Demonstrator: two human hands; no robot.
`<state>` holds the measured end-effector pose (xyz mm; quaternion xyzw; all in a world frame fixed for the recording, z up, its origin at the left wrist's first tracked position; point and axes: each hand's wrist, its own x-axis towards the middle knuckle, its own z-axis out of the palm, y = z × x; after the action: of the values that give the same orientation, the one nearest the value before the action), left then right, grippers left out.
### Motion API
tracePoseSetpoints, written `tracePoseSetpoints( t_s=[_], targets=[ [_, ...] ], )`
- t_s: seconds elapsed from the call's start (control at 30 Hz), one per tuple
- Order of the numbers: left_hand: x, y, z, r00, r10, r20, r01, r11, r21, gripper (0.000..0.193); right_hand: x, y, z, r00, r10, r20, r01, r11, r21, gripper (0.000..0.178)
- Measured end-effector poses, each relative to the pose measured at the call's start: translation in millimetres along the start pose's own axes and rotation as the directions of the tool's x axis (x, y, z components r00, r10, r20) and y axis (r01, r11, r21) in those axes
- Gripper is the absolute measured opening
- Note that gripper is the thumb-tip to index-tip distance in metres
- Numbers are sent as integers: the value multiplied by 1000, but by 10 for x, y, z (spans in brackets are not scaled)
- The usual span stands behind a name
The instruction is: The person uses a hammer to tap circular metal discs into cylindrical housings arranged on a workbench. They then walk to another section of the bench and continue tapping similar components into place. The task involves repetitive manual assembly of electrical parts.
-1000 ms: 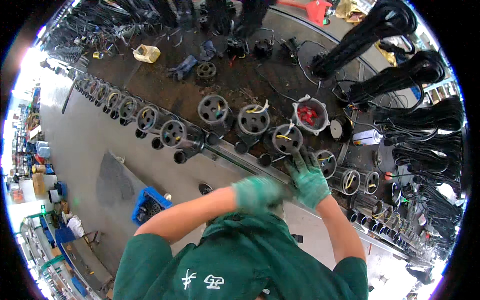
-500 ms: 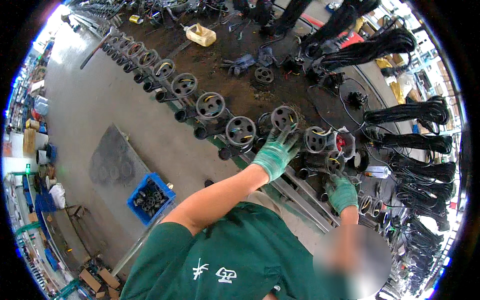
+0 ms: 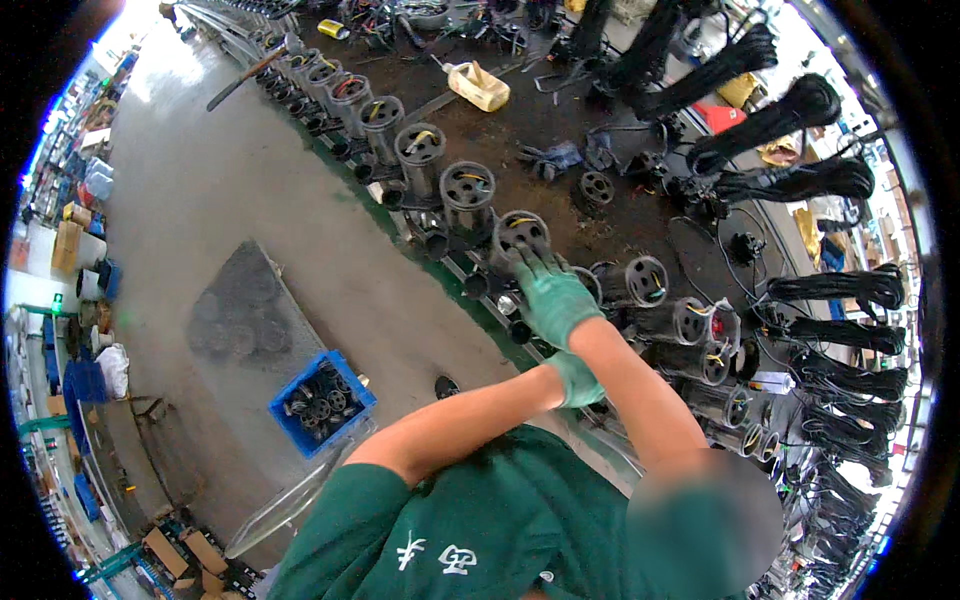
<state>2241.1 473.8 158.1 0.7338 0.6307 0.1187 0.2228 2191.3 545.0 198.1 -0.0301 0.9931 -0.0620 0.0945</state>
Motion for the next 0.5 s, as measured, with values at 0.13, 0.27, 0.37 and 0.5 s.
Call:
tracePoseSetpoints(
  t_s=[0.13, 0.27, 0.37, 0.5],
  targets=[
    [-1007, -299, 263, 950, 40, -310, -114, 967, -226, 46, -52, 16, 60, 1000, -9, -23, 8, 1000, -22, 71],
    [-1925, -898, -255, 911, -340, -234, 239, 896, -374, 39, -82, -21, -9, 999, 39, 0, -39, 999, -6, 72],
    [-2187, -1558, -729, 685, -457, -568, 453, 877, -159, 40, -64, 13, -9, 1000, 17, -22, -17, 1000, 21, 81],
    [-2174, -2430, -1295, 626, -353, -695, 630, 755, 184, 58, -15, -16, -144, 1000, -3, -21, 4, 998, 55, 80]
  ],
)
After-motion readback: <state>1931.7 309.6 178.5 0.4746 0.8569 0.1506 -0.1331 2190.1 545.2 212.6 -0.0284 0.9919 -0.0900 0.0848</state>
